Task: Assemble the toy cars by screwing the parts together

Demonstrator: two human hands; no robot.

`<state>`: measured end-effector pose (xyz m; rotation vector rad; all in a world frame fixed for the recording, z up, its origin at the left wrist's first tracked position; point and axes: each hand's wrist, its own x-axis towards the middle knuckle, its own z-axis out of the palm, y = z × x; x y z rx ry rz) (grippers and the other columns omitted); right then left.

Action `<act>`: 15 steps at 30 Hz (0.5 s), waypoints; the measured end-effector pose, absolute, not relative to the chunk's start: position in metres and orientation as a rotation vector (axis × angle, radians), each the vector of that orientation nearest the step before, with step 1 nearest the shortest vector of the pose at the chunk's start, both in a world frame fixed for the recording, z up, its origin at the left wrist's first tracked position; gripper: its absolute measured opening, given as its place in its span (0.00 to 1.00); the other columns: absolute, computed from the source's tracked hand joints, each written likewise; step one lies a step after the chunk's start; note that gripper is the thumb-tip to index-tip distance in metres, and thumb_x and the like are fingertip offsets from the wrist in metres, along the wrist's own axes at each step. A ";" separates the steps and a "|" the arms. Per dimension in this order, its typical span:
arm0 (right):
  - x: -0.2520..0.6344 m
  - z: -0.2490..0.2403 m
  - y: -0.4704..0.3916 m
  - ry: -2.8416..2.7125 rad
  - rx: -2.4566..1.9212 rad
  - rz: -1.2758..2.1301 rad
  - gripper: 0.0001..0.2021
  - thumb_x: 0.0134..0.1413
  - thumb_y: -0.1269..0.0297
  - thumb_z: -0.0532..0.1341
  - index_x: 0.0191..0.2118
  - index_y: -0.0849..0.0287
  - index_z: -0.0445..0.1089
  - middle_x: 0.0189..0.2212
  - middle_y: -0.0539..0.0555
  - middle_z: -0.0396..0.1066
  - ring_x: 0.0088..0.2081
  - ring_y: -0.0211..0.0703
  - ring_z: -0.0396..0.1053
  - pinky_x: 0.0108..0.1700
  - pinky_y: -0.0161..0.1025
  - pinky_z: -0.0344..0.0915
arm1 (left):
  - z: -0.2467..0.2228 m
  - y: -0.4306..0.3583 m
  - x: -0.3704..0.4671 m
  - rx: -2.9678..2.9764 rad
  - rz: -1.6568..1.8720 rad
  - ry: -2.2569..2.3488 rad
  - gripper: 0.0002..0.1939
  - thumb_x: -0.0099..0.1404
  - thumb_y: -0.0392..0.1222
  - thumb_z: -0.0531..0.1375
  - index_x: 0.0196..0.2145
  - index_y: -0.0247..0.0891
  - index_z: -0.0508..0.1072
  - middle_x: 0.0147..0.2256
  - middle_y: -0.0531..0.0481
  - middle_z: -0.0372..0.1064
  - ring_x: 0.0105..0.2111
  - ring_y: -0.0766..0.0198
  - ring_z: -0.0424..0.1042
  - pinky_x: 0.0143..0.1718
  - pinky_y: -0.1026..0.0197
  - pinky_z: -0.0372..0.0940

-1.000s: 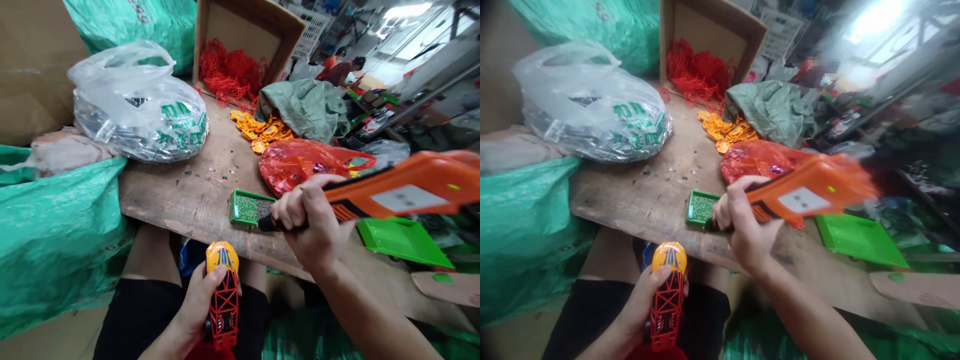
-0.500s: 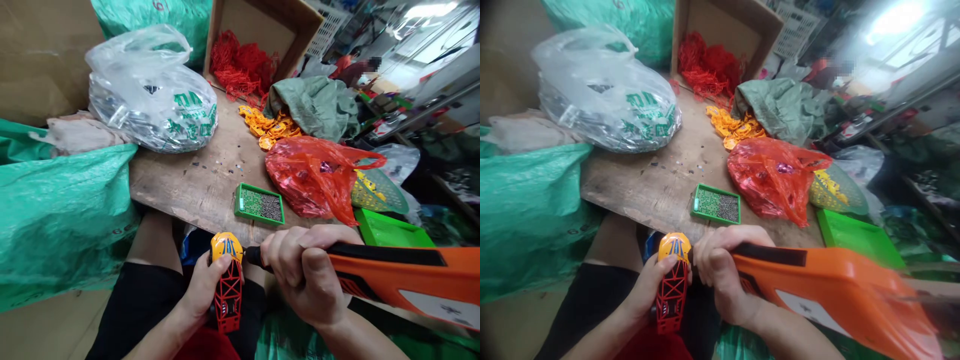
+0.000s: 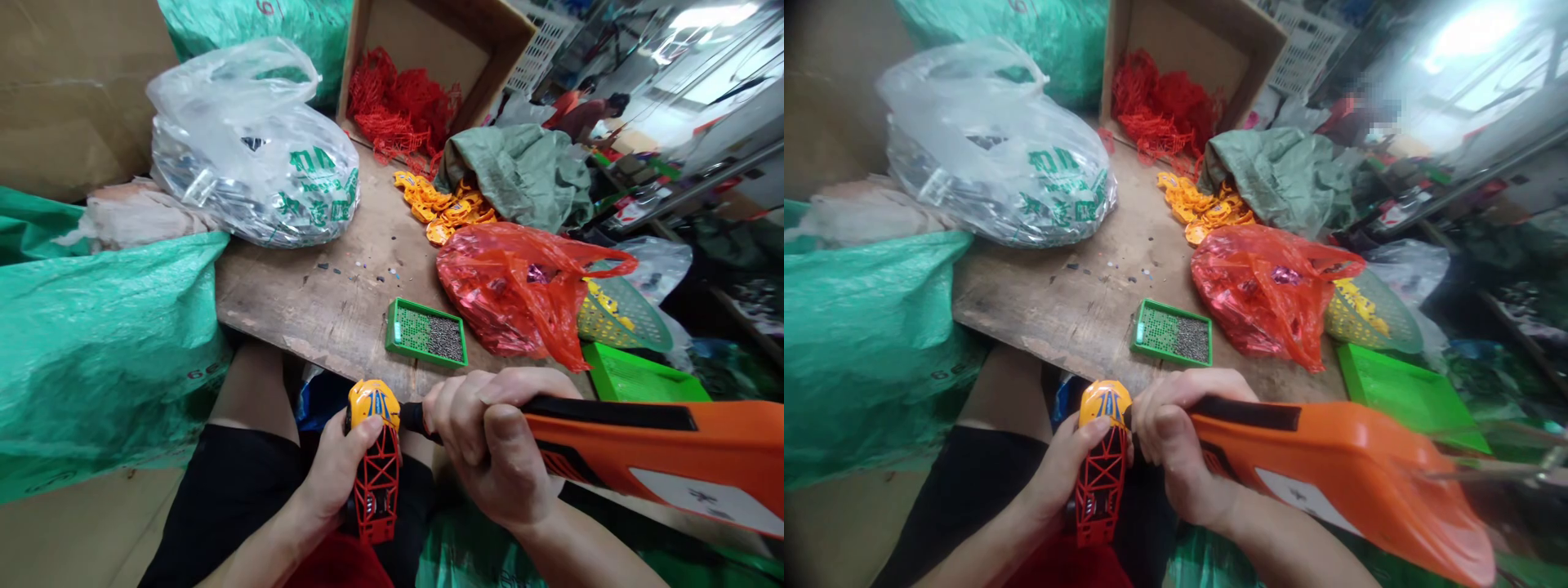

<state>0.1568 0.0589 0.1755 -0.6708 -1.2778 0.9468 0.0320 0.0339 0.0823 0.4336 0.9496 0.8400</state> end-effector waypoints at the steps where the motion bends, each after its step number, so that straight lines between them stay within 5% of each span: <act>1: 0.157 0.175 0.059 -1.271 -0.686 0.952 0.01 0.69 0.65 0.61 0.42 0.51 0.69 0.19 0.40 0.59 0.17 0.33 0.59 0.24 0.35 0.67 | 0.081 0.033 0.032 0.436 0.845 0.952 0.25 0.54 0.61 0.69 0.31 0.34 0.75 0.25 0.45 0.76 0.25 0.60 0.72 0.30 0.60 0.67; 9: 0.154 0.174 0.063 -1.217 -0.731 0.992 0.12 0.69 0.64 0.61 0.31 0.54 0.63 0.17 0.39 0.57 0.16 0.31 0.55 0.22 0.32 0.62 | 0.069 0.030 0.037 0.432 0.875 0.985 0.25 0.55 0.60 0.69 0.36 0.34 0.74 0.25 0.46 0.77 0.25 0.59 0.73 0.29 0.59 0.67; 15: 0.151 0.173 0.064 -1.189 -0.740 0.986 0.10 0.69 0.65 0.60 0.33 0.53 0.62 0.16 0.38 0.56 0.15 0.30 0.54 0.22 0.31 0.62 | 0.072 0.032 0.035 0.455 0.887 0.971 0.26 0.54 0.61 0.69 0.37 0.34 0.74 0.26 0.46 0.77 0.25 0.58 0.73 0.29 0.58 0.67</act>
